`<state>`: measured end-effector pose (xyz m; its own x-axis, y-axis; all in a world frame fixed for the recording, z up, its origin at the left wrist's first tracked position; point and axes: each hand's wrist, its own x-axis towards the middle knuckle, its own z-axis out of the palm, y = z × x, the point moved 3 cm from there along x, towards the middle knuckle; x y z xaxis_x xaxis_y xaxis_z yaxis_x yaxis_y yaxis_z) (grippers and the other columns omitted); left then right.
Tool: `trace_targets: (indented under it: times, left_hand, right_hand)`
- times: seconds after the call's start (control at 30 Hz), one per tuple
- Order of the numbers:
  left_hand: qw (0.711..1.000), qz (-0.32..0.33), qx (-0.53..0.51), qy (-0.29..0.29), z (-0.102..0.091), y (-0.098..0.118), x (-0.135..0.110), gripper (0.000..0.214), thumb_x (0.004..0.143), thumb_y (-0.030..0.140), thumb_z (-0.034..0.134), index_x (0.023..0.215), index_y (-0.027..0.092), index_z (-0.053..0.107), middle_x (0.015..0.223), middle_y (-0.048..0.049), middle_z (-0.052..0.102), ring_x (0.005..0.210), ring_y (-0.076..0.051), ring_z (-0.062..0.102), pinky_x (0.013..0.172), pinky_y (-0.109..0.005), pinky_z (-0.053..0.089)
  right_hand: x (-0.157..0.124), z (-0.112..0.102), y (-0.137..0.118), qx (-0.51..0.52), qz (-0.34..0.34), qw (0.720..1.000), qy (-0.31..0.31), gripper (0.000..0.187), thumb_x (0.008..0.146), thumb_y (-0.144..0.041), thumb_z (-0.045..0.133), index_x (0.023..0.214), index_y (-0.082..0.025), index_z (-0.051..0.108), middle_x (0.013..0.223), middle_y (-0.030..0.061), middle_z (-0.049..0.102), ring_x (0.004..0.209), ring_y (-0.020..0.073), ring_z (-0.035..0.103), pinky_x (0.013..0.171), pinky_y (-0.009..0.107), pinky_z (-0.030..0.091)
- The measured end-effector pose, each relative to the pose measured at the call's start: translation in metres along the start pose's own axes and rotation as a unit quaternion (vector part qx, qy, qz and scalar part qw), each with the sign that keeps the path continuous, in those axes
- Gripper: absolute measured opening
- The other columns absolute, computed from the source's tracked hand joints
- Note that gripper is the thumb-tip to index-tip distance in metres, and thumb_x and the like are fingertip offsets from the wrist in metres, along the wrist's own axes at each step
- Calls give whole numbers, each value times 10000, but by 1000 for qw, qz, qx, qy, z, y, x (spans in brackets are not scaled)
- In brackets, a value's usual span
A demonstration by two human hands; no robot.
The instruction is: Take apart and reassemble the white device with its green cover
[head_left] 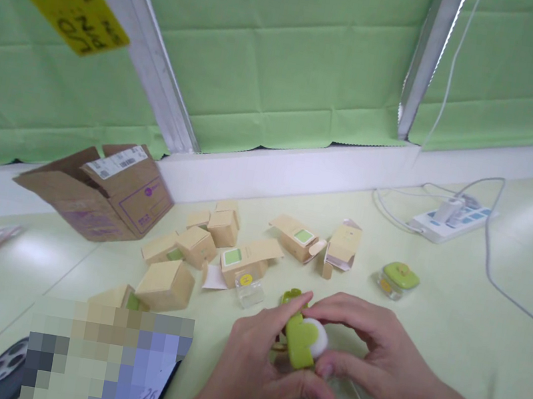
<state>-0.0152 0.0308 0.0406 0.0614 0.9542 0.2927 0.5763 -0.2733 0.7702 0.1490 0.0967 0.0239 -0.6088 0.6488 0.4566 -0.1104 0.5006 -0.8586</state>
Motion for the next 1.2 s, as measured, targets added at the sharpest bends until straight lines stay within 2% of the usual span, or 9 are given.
trace_targets:
  times: [0.1, 0.2, 0.4, 0.53, 0.7, 0.83, 1.0, 1.2]
  left_hand:
    - [998, -40, -46, -12, 2, -3, 1, 1028, 591, 753, 755, 1393, 135, 581, 981, -92, 786, 843, -253, 698, 784, -316, 550]
    - [994, -55, -92, -14, 4, -4, 2, 950, 622, 739, 747, 1372, 175, 603, 1036, -74, 771, 900, -248, 684, 827, -294, 524]
    - [991, -29, -128, 3, 9, -3, 0, 749, 778, 803, 524, 1225, 215, 649, 952, -40, 701, 776, -206, 622, 687, -270, 459]
    - [994, -21, -110, -8, 11, -4, -3, 695, 847, 766, 481, 1248, 212, 603, 1021, -64, 697, 867, -245, 651, 759, -303, 465]
    - [998, -40, -16, -41, 11, -11, -7, 612, 920, 648, 503, 1348, 211, 516, 1255, -123, 645, 1129, -318, 608, 956, -392, 431]
    - [995, -68, 30, -65, 13, -11, -8, 506, 960, 554, 495, 1315, 195, 520, 1272, -149, 639, 1154, -342, 598, 944, -423, 435]
    - [994, -98, 43, -8, 17, -2, -7, 319, 993, 427, 411, 1190, 227, 562, 1118, -104, 697, 1031, -303, 644, 872, -393, 432]
    - [985, -163, 37, 35, 20, 3, -5, 293, 984, 431, 356, 1080, 245, 560, 959, -62, 703, 912, -281, 656, 787, -357, 414]
  right_hand:
    - [-1, 3, 0, 15, 17, 1000, 4, 315, 835, -437, 779, 1107, -280, 762, 1058, 62, 771, 980, 248, 701, 873, 353, 537]
    - [-1, 4, -2, 12, 18, 1000, 13, 251, 847, -398, 778, 1062, -270, 775, 976, 48, 770, 898, 217, 702, 812, 321, 539]
    - [0, 4, -4, 3, 16, 999, 43, 201, 839, -285, 780, 1036, -246, 779, 914, 42, 768, 820, 190, 705, 752, 300, 540]
    - [0, 6, -4, 8, -12, 997, 70, 267, 772, -189, 796, 1032, -240, 769, 896, 35, 779, 792, 186, 716, 732, 293, 562]
    - [-2, 13, 0, -49, 5, 997, 64, 353, 696, -144, 781, 1040, -213, 738, 953, 57, 800, 844, 218, 752, 769, 306, 601]
    - [-5, 17, 2, -114, -7, 991, 67, 469, 637, -78, 710, 1083, -222, 698, 953, 41, 801, 804, 214, 760, 759, 321, 617]
    - [-4, 20, 0, -141, 22, 986, 84, 409, 616, -91, 688, 1001, -230, 695, 887, 25, 776, 763, 218, 736, 736, 345, 613]
    - [1, 21, -6, -104, 64, 988, 92, 242, 679, -123, 662, 902, -216, 684, 779, 9, 727, 746, 210, 719, 738, 337, 598]
